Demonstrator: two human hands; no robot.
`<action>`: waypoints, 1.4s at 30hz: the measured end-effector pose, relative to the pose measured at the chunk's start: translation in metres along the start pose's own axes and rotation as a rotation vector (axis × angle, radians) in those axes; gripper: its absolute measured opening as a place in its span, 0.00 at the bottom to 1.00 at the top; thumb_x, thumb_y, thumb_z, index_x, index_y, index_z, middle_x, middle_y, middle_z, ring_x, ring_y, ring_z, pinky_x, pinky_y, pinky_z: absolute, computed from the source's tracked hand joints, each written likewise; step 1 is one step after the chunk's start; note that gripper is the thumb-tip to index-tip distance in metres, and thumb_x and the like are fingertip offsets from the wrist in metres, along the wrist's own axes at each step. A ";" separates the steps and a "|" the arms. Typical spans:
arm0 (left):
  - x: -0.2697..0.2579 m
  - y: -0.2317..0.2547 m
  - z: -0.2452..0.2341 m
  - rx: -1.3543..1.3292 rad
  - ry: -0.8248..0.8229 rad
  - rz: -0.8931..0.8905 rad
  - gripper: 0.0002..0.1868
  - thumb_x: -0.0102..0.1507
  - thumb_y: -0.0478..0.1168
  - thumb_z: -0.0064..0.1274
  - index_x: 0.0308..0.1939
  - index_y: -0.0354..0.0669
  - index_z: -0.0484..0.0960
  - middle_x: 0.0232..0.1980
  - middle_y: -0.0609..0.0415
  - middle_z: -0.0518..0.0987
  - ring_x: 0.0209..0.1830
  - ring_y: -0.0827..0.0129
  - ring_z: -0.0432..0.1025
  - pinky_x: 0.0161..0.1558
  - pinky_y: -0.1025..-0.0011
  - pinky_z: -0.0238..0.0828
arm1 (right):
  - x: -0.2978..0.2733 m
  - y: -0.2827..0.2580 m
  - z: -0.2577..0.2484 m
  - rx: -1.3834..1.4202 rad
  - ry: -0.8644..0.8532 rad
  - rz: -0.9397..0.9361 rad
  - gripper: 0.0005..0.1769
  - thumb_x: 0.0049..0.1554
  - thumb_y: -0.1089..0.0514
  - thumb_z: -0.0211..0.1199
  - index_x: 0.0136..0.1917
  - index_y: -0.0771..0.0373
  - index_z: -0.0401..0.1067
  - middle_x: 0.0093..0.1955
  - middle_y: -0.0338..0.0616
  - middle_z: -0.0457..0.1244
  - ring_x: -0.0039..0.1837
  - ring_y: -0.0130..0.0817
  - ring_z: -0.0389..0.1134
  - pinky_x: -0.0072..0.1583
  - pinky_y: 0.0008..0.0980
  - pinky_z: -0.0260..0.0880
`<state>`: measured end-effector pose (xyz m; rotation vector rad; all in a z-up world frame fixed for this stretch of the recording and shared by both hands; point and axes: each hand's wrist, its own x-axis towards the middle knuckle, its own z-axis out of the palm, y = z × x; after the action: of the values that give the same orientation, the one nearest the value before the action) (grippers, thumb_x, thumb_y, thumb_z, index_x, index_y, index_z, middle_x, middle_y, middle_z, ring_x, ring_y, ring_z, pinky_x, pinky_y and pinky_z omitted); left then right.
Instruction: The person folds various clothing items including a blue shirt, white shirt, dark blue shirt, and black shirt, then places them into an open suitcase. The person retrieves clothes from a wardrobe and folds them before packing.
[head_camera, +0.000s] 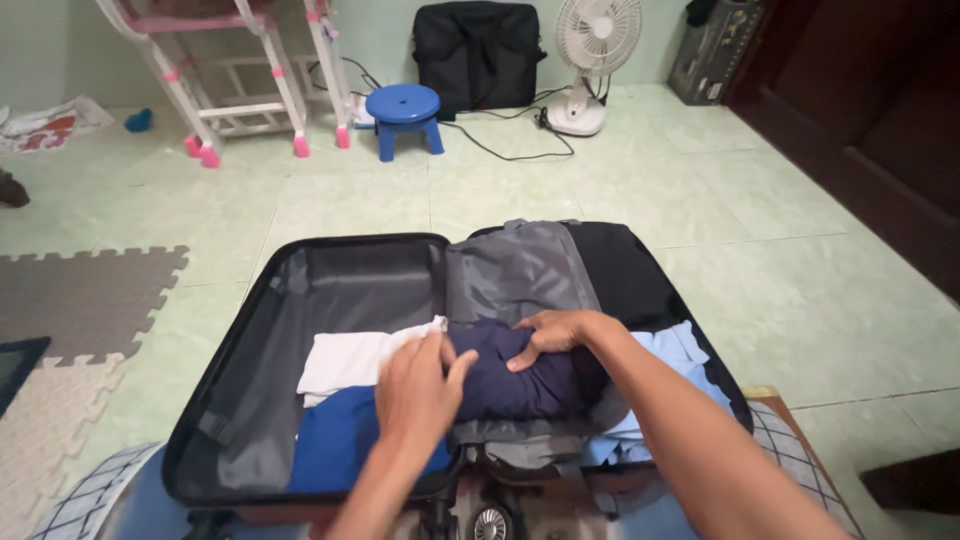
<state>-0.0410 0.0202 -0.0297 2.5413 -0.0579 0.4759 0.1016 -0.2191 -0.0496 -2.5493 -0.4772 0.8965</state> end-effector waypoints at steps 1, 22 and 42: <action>-0.014 -0.004 0.002 -0.089 -0.123 -0.124 0.21 0.61 0.57 0.61 0.32 0.41 0.82 0.37 0.46 0.85 0.39 0.52 0.79 0.42 0.58 0.72 | 0.007 0.001 -0.003 -0.010 -0.055 0.044 0.61 0.37 0.28 0.75 0.75 0.61 0.64 0.75 0.53 0.59 0.76 0.48 0.59 0.73 0.43 0.57; -0.020 -0.026 0.035 -1.115 -0.321 -0.977 0.50 0.59 0.69 0.66 0.63 0.24 0.73 0.37 0.52 0.70 0.22 0.75 0.60 0.22 0.75 0.55 | -0.015 -0.026 -0.001 0.369 -0.220 0.072 0.36 0.39 0.50 0.78 0.59 0.68 0.79 0.59 0.51 0.72 0.59 0.42 0.74 0.60 0.37 0.74; 0.089 -0.047 -0.061 -1.480 -0.426 -0.755 0.31 0.54 0.55 0.69 0.50 0.34 0.84 0.45 0.45 0.85 0.40 0.57 0.81 0.46 0.60 0.81 | -0.035 -0.174 0.050 1.477 0.250 -0.253 0.38 0.57 0.33 0.60 0.59 0.70 0.76 0.53 0.53 0.72 0.50 0.41 0.75 0.52 0.34 0.76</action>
<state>0.0289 0.0967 0.0250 1.0099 0.2809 -0.3521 0.0112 -0.0710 0.0142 -1.1656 0.0188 0.4716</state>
